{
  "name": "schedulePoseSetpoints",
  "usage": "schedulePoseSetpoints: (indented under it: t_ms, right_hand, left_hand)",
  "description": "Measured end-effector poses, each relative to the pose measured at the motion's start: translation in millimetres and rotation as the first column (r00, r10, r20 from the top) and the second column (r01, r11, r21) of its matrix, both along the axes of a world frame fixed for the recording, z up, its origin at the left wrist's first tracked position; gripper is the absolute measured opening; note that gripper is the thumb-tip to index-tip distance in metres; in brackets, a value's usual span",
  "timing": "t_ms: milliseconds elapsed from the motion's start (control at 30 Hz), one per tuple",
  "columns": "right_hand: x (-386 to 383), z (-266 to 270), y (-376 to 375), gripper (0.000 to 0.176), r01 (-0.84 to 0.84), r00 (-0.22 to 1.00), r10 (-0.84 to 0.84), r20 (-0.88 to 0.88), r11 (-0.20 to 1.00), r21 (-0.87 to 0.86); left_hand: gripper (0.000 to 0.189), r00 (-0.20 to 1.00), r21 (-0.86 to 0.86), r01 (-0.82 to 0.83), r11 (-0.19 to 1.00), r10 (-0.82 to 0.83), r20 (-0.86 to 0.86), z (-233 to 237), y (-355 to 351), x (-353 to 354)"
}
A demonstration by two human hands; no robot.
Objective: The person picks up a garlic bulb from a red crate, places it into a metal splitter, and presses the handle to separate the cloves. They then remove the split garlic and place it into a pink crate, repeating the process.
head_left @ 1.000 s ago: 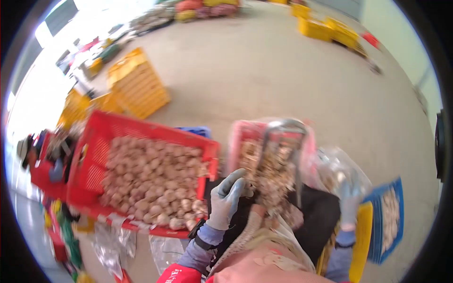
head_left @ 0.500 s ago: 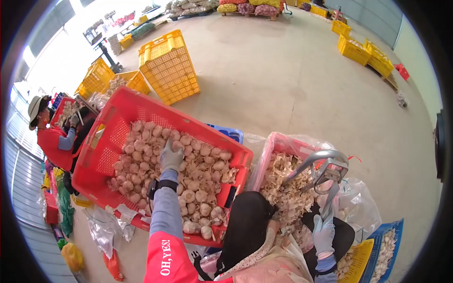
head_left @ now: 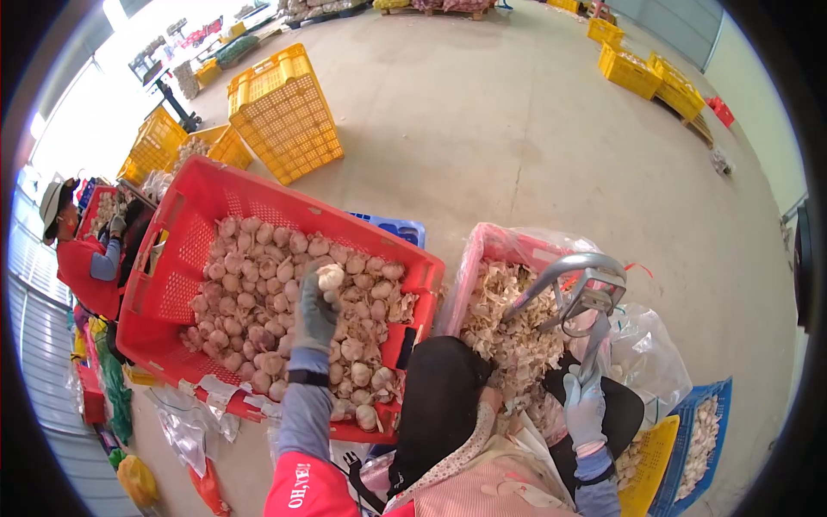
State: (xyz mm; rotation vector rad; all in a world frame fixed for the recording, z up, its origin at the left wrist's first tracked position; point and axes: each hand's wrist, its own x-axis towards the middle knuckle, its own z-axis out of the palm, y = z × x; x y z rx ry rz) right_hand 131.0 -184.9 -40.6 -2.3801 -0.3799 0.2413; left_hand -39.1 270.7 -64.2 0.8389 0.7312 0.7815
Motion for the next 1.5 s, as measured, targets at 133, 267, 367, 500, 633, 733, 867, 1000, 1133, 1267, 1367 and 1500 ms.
schedulePoseSetpoints:
  t_ms: [133,267,367,500,633,733,867,1000,1133,1267,1367,1500]
  right_hand:
    - [2.0,8.5,0.7,0.059,0.018,0.998,-0.025,-0.049,0.991,-0.135]
    - [-14.3,51.0,6.1,0.066,-0.141,0.843,0.168,0.512,0.986,-0.092]
    - [-38.7,92.9,19.1,0.069,-0.327,0.914,0.254,0.317,0.923,0.201]
    - [-45.4,86.9,17.3,0.047,-0.271,0.962,0.265,0.065,0.891,0.363]
    - [-28.8,75.0,-45.4,0.033,0.173,0.972,-0.058,-0.23,0.835,0.522]
    - [-12.9,78.5,-127.8,0.041,0.323,0.946,-0.267,-0.184,0.833,0.449]
    - [-22.5,59.1,-215.9,0.041,0.625,0.756,-0.654,0.04,0.738,0.255]
    - [-42.9,4.3,-317.0,0.046,0.709,0.7,-0.699,0.149,0.705,-0.024]
    - [-61.7,11.0,-285.9,0.046,0.821,0.55,-0.834,-0.04,0.532,0.205]
    - [-49.0,25.0,-227.2,0.043,0.754,0.646,-0.758,0.085,0.652,0.086]
    - [-31.6,42.1,-166.0,0.042,0.534,0.75,-0.633,0.189,0.75,0.39]
    - [-20.5,69.8,-81.4,0.052,0.31,0.948,-0.316,-0.02,0.91,0.276]
  left_hand:
    - [0.043,0.924,-0.134,0.201,0.97,-0.142,0.356,27.7,-76.9,12.8]
    - [0.051,0.89,-0.182,0.358,0.916,-0.276,0.362,77.5,-163.4,35.2]
    - [0.055,0.692,-0.19,0.702,0.686,-0.594,0.411,78.6,-217.8,48.2]
    - [0.057,0.515,-0.152,0.854,0.497,-0.848,0.122,71.9,-283.6,46.1]
    - [0.037,0.536,0.113,0.844,0.524,-0.828,-0.164,92.2,-232.2,34.0]
    - [0.022,0.829,0.417,0.546,0.726,-0.398,-0.392,63.7,-134.0,27.4]
    - [0.017,0.627,0.71,0.529,0.465,0.35,-0.696,-2.6,14.3,5.5]
    - [0.03,0.281,0.434,0.88,0.194,0.522,-0.805,-63.8,104.6,-22.2]
    - [0.047,0.018,0.155,0.974,0.167,0.621,-0.783,-30.7,82.1,-0.9]
    - [0.061,-0.163,-0.01,0.977,0.215,0.709,-0.686,-33.9,80.8,-5.0]
    - [0.054,0.225,0.268,0.72,0.64,0.15,-0.963,-59.7,101.2,-23.6]
    - [0.055,0.919,0.089,0.322,0.942,-0.289,-0.267,11.0,2.7,-20.3]
